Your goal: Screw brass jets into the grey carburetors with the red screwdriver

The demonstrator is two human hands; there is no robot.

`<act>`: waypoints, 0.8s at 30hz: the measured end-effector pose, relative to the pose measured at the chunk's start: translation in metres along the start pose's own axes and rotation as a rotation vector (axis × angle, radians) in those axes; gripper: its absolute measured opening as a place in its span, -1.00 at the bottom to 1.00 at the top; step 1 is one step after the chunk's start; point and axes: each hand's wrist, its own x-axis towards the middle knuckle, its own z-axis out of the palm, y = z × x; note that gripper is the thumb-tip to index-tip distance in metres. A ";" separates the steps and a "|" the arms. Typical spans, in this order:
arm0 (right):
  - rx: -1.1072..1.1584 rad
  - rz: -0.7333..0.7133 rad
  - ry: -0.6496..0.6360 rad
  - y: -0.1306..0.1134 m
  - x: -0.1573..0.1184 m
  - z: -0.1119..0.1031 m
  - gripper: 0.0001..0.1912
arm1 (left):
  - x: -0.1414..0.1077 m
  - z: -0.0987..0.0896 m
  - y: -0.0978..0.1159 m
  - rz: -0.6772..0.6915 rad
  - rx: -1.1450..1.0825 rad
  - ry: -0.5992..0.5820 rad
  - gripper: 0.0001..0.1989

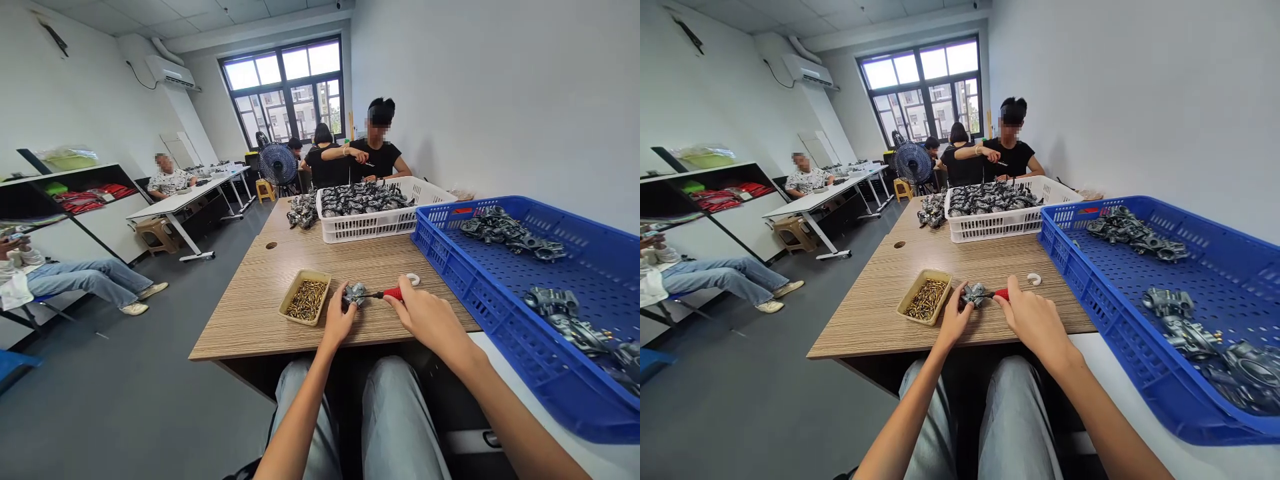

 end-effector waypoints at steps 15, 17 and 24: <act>0.103 -0.048 -0.012 -0.001 -0.002 0.000 -0.80 | 0.000 0.000 -0.001 0.021 0.021 -0.001 -0.37; -0.008 0.024 0.007 -0.004 -0.001 0.000 -0.71 | 0.000 0.000 -0.001 0.019 0.024 -0.003 -0.36; 0.314 -0.143 -0.020 0.014 -0.002 0.001 -0.87 | 0.000 0.000 0.000 0.010 0.011 -0.005 -0.37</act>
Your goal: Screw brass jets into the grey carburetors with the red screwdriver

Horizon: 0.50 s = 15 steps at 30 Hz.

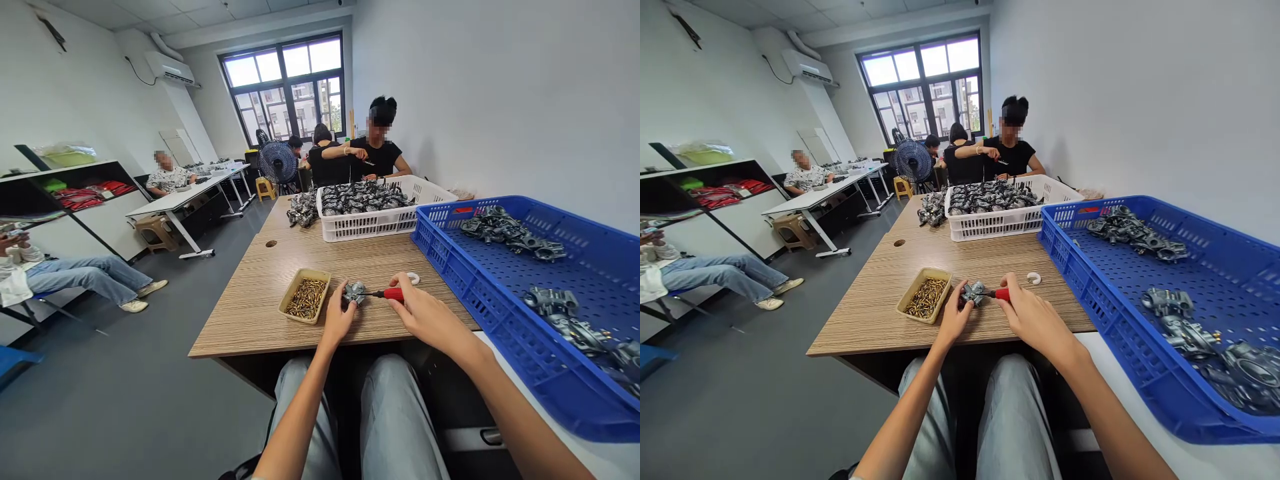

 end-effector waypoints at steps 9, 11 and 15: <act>-0.296 0.142 0.034 -0.013 0.003 0.006 -0.71 | 0.000 0.001 -0.002 0.007 0.000 0.006 -0.36; -0.296 0.139 0.030 -0.014 0.003 0.005 -0.70 | 0.000 0.001 -0.002 0.005 0.001 0.003 -0.35; -0.026 -0.011 0.005 -0.005 -0.001 0.003 -0.85 | 0.000 0.001 -0.001 0.000 0.003 0.007 -0.35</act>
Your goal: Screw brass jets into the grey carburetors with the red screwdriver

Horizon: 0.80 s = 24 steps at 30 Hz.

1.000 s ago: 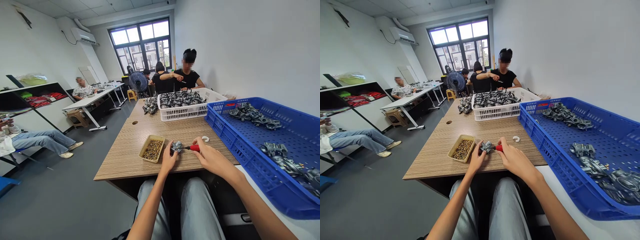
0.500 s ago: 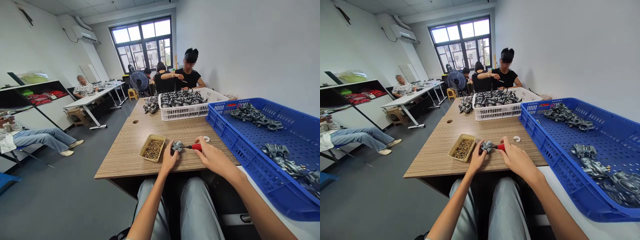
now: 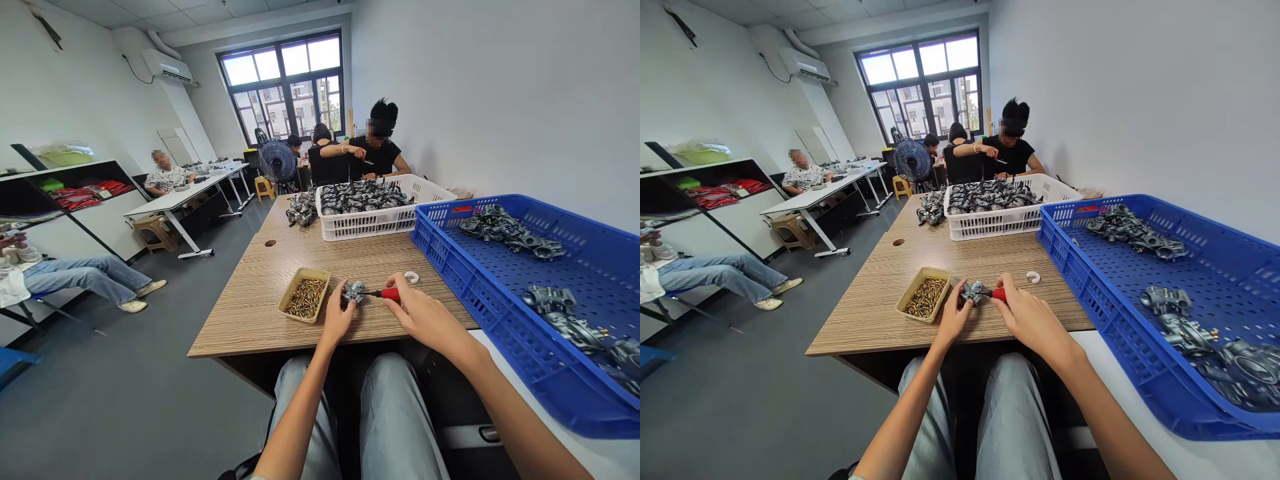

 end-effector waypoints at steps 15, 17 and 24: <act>-0.206 0.112 0.009 -0.002 0.004 0.000 -0.76 | 0.000 0.001 -0.003 0.008 -0.003 0.009 -0.37; -0.055 0.035 -0.003 0.004 0.002 -0.002 -0.85 | 0.000 0.000 -0.001 0.004 -0.003 0.008 -0.37; -0.112 0.049 0.000 -0.004 0.001 -0.001 -0.81 | 0.000 -0.001 0.005 -0.012 0.000 0.004 -0.37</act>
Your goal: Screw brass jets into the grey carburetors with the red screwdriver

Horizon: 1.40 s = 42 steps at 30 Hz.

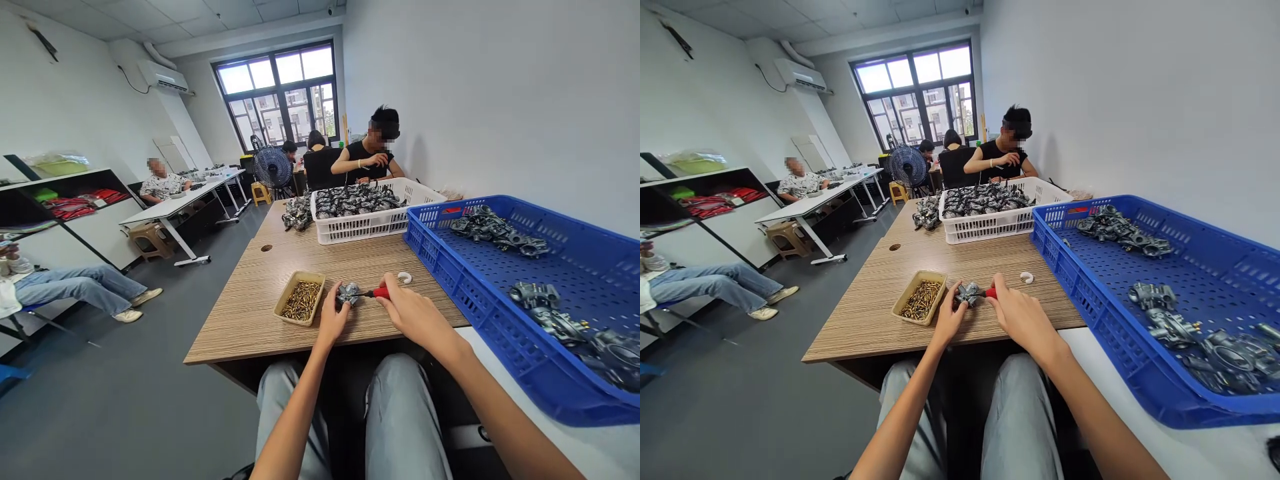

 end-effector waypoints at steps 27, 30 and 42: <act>0.278 -0.075 -0.042 0.021 0.003 0.004 -0.77 | 0.002 0.001 -0.009 -0.020 -0.021 0.035 -0.36; 0.343 -0.095 -0.073 0.021 0.001 0.003 -0.74 | 0.002 0.001 -0.010 -0.014 -0.018 0.031 -0.35; -0.010 0.075 -0.025 0.012 0.005 0.002 -0.72 | 0.001 0.001 -0.007 -0.011 -0.021 0.033 -0.38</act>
